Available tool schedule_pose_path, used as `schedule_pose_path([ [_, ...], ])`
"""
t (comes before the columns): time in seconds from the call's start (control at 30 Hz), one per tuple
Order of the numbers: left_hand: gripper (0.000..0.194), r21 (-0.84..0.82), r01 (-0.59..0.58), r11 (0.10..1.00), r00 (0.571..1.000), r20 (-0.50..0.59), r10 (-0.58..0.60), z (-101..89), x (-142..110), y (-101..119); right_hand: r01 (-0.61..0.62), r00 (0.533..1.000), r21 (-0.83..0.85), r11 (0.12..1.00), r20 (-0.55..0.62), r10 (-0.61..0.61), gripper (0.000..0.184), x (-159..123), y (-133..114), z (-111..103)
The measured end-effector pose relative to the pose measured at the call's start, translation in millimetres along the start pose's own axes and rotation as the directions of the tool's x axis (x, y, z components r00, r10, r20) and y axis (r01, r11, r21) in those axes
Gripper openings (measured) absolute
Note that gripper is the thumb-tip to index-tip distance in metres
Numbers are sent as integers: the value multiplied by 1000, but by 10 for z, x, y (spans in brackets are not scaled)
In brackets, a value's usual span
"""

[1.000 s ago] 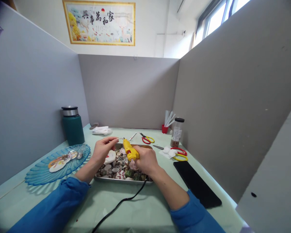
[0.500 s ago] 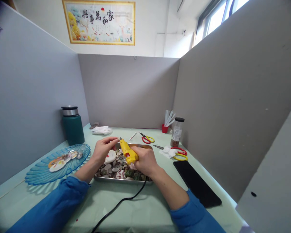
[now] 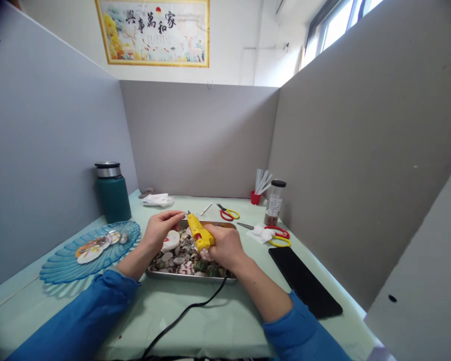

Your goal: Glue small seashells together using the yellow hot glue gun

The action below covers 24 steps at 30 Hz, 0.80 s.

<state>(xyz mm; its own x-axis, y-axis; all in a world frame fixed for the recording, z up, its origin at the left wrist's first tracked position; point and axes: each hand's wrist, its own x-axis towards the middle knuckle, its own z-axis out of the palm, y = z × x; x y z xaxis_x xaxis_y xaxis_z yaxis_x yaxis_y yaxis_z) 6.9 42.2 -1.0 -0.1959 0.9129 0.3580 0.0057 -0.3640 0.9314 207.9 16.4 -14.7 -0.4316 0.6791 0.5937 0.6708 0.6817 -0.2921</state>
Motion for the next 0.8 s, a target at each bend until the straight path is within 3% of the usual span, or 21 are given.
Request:
schedule_pose_path([
  [0.23, 32, -9, 2, 1000, 1000, -6, -3, -8, 8, -16, -77, 988, -210, 975, 118, 104, 30, 20, 41, 16],
  [0.43, 31, 4, 30, 1000, 999, 19, -30, 4, -11, 20, -130, 965, -303, 944, 179, 190, 40, 37, 87, 20],
  [0.67, 26, 12, 49, 999, 997, 57, -50, 26, -40, 62, -43, 966, -399, 916, 216, 140, 32, 18, 109, -28],
  [0.8, 25, 10, 52, 999, 997, 63, -53, 20, -38, 49, 26, 966, -437, 899, 241, 89, 37, 15, 157, -88],
])
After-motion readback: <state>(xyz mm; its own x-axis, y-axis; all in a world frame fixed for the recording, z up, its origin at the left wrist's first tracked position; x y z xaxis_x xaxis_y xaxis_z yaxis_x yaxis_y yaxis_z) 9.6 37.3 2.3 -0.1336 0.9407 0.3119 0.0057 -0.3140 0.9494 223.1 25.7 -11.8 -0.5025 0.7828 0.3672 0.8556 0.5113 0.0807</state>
